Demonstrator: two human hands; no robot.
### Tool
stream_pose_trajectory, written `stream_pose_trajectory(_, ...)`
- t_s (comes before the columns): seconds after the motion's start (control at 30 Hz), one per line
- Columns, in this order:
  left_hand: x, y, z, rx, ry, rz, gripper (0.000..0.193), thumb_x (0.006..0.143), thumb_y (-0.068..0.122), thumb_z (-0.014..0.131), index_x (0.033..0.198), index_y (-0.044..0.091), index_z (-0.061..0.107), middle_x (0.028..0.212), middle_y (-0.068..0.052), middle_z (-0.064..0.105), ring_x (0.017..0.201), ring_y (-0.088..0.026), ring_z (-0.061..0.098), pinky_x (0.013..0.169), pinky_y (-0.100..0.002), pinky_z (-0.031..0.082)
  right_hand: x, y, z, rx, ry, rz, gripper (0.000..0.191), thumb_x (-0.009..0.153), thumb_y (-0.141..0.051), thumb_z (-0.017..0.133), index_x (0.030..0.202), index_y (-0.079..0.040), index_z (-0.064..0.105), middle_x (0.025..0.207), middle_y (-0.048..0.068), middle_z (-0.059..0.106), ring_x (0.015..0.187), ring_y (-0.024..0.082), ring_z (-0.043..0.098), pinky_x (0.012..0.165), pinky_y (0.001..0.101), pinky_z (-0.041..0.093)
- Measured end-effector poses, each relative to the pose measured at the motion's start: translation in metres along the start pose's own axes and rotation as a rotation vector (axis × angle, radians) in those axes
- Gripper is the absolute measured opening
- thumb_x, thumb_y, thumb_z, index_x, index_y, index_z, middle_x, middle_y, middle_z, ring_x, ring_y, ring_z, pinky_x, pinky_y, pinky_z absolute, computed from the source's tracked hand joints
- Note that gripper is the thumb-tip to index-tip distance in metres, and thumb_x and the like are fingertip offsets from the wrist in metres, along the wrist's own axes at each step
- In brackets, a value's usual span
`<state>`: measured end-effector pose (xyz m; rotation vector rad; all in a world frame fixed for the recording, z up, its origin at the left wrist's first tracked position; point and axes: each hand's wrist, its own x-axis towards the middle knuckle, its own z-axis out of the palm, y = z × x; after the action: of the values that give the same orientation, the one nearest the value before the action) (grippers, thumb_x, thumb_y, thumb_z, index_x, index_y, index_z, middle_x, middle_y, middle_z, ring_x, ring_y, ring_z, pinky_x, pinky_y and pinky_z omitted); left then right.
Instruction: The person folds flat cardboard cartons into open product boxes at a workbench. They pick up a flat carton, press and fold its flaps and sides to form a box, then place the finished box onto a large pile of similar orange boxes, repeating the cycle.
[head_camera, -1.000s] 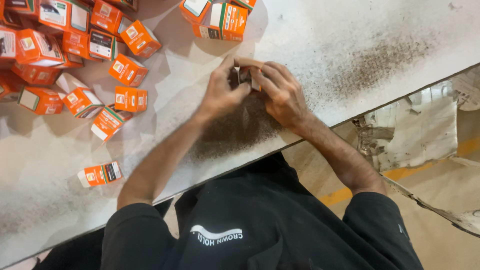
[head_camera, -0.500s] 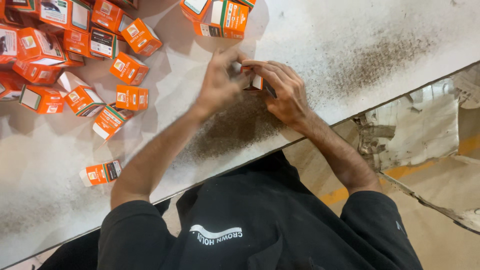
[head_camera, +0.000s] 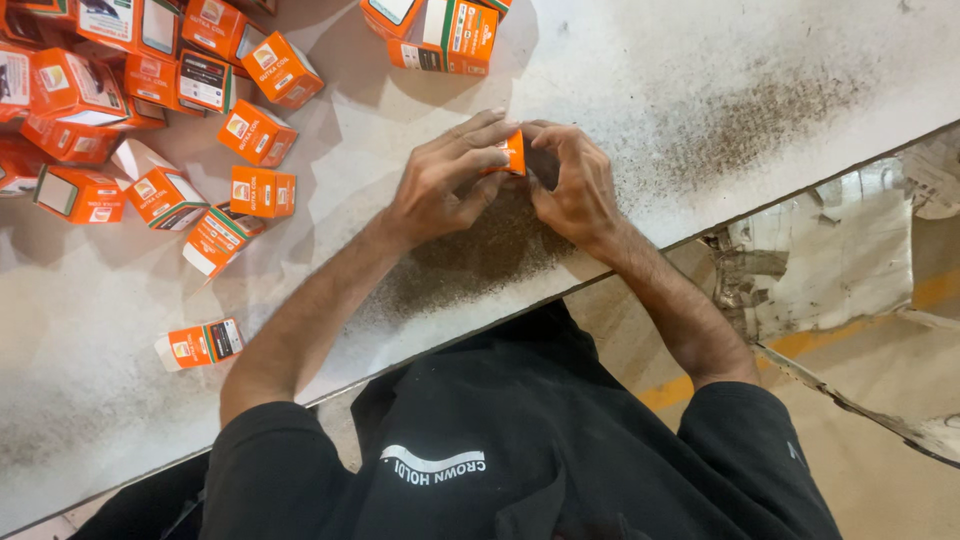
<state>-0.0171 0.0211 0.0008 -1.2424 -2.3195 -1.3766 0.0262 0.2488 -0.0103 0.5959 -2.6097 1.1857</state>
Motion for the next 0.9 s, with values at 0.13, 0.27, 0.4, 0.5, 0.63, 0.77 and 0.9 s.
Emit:
stream_pose_trajectory(0.13, -0.001, 0.003, -0.005, 0.074, -0.021, 0.09, 0.018, 0.09, 0.001, 0.083, 0.104, 0.004, 0.072, 0.141, -0.018, 0.064, 0.139, -0.036, 0.055, 0.111, -0.042, 0.054, 0.0, 0.0, 0.0, 0.005, -0.002, 0.0, 0.053, 0.087, 0.005, 0.079, 0.12, -0.006, 0.04, 0.131, 0.019, 0.069, 0.113, 0.034, 0.072, 0.092, 0.0455, 0.06)
stream_pose_trajectory(0.27, -0.004, 0.005, -0.007, 0.267, -0.126, 0.157, 0.011, 0.096, -0.009, 0.074, 0.098, 0.001, 0.069, 0.155, -0.016, 0.055, 0.148, -0.035, 0.049, 0.115, -0.04, 0.051, 0.002, -0.002, -0.001, 0.044, 0.006, 0.028, 0.052, 0.086, 0.005, 0.079, 0.12, -0.006, 0.041, 0.131, 0.018, 0.069, 0.113, 0.034, 0.073, 0.094, 0.0429, 0.062)
stream_pose_trajectory(0.4, -0.006, 0.006, -0.011, 0.279, -0.175, 0.109, 0.019, 0.085, -0.008, 0.072, 0.101, 0.0, 0.068, 0.151, -0.022, 0.053, 0.141, -0.038, 0.053, 0.116, -0.042, 0.053, 0.01, -0.003, -0.005, -0.026, -0.018, -0.016, 0.057, 0.086, 0.003, 0.082, 0.129, -0.004, 0.046, 0.121, 0.015, 0.072, 0.11, 0.031, 0.074, 0.09, 0.0441, 0.062)
stream_pose_trajectory(0.5, -0.008, 0.011, -0.03, 0.248, -0.089, -0.023, 0.033, 0.089, -0.003, 0.071, 0.121, 0.003, 0.068, 0.141, -0.022, 0.06, 0.13, -0.037, 0.058, 0.109, -0.044, 0.053, 0.031, 0.003, -0.011, -0.001, -0.153, -0.075, 0.08, 0.071, -0.025, 0.093, 0.132, -0.001, 0.047, 0.107, 0.02, 0.071, 0.091, 0.033, 0.072, 0.075, 0.0447, 0.061)
stream_pose_trajectory(0.63, -0.012, 0.021, -0.068, 0.737, 0.102, -0.289, 0.039, 0.098, 0.002, 0.068, 0.137, 0.002, 0.062, 0.144, -0.027, 0.054, 0.137, -0.044, 0.05, 0.113, -0.058, 0.042, 0.09, 0.029, -0.016, -0.061, -0.102, 0.326, 0.061, 0.103, -0.041, 0.069, 0.142, -0.005, 0.038, 0.106, 0.011, 0.071, 0.08, 0.025, 0.073, 0.066, 0.0426, 0.062)
stream_pose_trajectory(0.77, 0.005, 0.023, -0.069, 0.659, 0.278, -0.114, 0.036, 0.093, 0.004, 0.069, 0.128, 0.004, 0.063, 0.151, -0.026, 0.043, 0.145, -0.048, 0.036, 0.123, -0.064, 0.026, 0.154, 0.057, 0.013, -0.442, -0.101, 0.397, 0.045, 0.111, -0.057, 0.06, 0.118, -0.013, 0.06, 0.093, 0.014, 0.073, 0.084, 0.033, 0.07, 0.073, 0.0546, 0.056)
stream_pose_trajectory(0.9, 0.072, -0.023, -0.046, 0.535, 0.275, -0.047, 0.029, 0.099, 0.008, 0.075, 0.124, 0.004, 0.061, 0.144, -0.021, 0.052, 0.14, -0.042, 0.046, 0.119, -0.058, 0.037, 0.161, 0.062, 0.043, -0.351, 0.146, 0.03, 0.057, 0.096, -0.046, 0.078, 0.126, -0.007, 0.049, 0.103, 0.021, 0.07, 0.091, 0.04, 0.07, 0.074, 0.052, 0.057)
